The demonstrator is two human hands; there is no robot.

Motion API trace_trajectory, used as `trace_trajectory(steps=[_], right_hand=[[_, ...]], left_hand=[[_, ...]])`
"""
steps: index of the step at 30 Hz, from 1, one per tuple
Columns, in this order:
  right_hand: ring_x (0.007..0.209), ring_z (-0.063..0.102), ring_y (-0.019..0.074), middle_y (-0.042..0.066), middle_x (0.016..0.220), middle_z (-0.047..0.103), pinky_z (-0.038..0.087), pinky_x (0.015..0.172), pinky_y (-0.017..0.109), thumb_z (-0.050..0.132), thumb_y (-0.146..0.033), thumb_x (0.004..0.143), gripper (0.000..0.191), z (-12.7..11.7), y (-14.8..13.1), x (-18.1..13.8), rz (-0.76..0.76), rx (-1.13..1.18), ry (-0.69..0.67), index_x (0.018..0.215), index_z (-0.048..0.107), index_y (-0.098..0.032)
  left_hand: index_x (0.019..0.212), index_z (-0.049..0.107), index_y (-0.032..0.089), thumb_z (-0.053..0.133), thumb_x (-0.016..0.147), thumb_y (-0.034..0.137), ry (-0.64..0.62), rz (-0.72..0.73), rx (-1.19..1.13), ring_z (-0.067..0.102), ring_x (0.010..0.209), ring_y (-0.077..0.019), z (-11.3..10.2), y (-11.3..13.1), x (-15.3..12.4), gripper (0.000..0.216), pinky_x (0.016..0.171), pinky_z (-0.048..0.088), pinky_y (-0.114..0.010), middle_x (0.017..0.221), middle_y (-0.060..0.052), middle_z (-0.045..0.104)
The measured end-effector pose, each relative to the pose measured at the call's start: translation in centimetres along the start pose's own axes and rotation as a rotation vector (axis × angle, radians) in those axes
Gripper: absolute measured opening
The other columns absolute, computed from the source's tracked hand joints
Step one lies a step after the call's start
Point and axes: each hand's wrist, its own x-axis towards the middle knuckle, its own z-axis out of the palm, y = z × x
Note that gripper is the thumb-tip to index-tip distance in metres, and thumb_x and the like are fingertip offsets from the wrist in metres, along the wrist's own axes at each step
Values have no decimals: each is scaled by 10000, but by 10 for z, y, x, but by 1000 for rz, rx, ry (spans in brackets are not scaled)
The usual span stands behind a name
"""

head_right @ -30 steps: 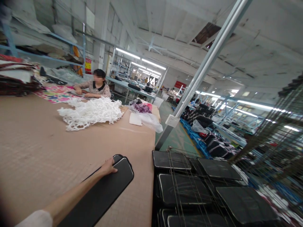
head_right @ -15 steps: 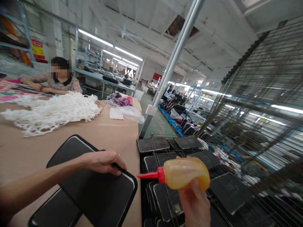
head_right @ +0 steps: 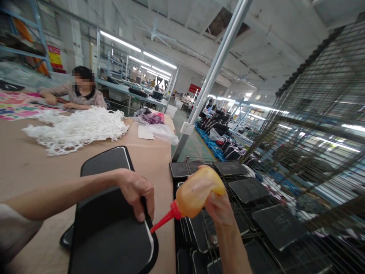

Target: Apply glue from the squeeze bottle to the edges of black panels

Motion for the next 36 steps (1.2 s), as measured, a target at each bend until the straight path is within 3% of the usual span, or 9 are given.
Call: trace_trajectory(steps=[8, 16, 23, 30, 36], right_hand=[[898, 604, 288, 55, 967, 648, 468, 843, 456, 748, -396, 549, 647, -1, 11, -2, 18, 80, -58, 1149, 540, -272], [937, 586, 298, 80, 910, 652, 467, 824, 458, 714, -411, 581, 594, 0, 10, 1, 32, 37, -156, 1127, 562, -233], [832, 600, 276, 20, 915, 639, 496, 733, 438, 769, -429, 494, 675, -1, 15, 3, 57, 51, -99, 1122, 541, -334], [790, 597, 236, 24, 891, 634, 497, 688, 382, 749, -414, 536, 658, 6, 12, -4, 27, 97, -97, 1142, 528, -290], [817, 604, 234, 11, 901, 634, 499, 719, 390, 772, -413, 513, 697, 2, 11, -9, 28, 85, -9, 1151, 511, -315]], left_hand=[[844, 735, 79, 707, 680, 344, -103, 87, -117, 628, 887, -223, 0, -5, 12, 313, 820, 450, -209, 781, -19, 690], [887, 729, 56, 715, 680, 288, -105, 135, -139, 643, 837, -211, 0, -9, 13, 311, 792, 466, -204, 790, -31, 694], [886, 731, 64, 727, 669, 306, -98, 137, -159, 642, 853, -223, 1, -13, 10, 326, 798, 468, -212, 785, -35, 695], [896, 727, 60, 700, 697, 341, -113, 89, -147, 631, 888, -234, 0, -12, 5, 345, 831, 454, -223, 795, -37, 691], [951, 711, 53, 669, 728, 372, -94, 68, -145, 622, 905, -229, -2, -16, 1, 391, 826, 451, -217, 815, -41, 690]])
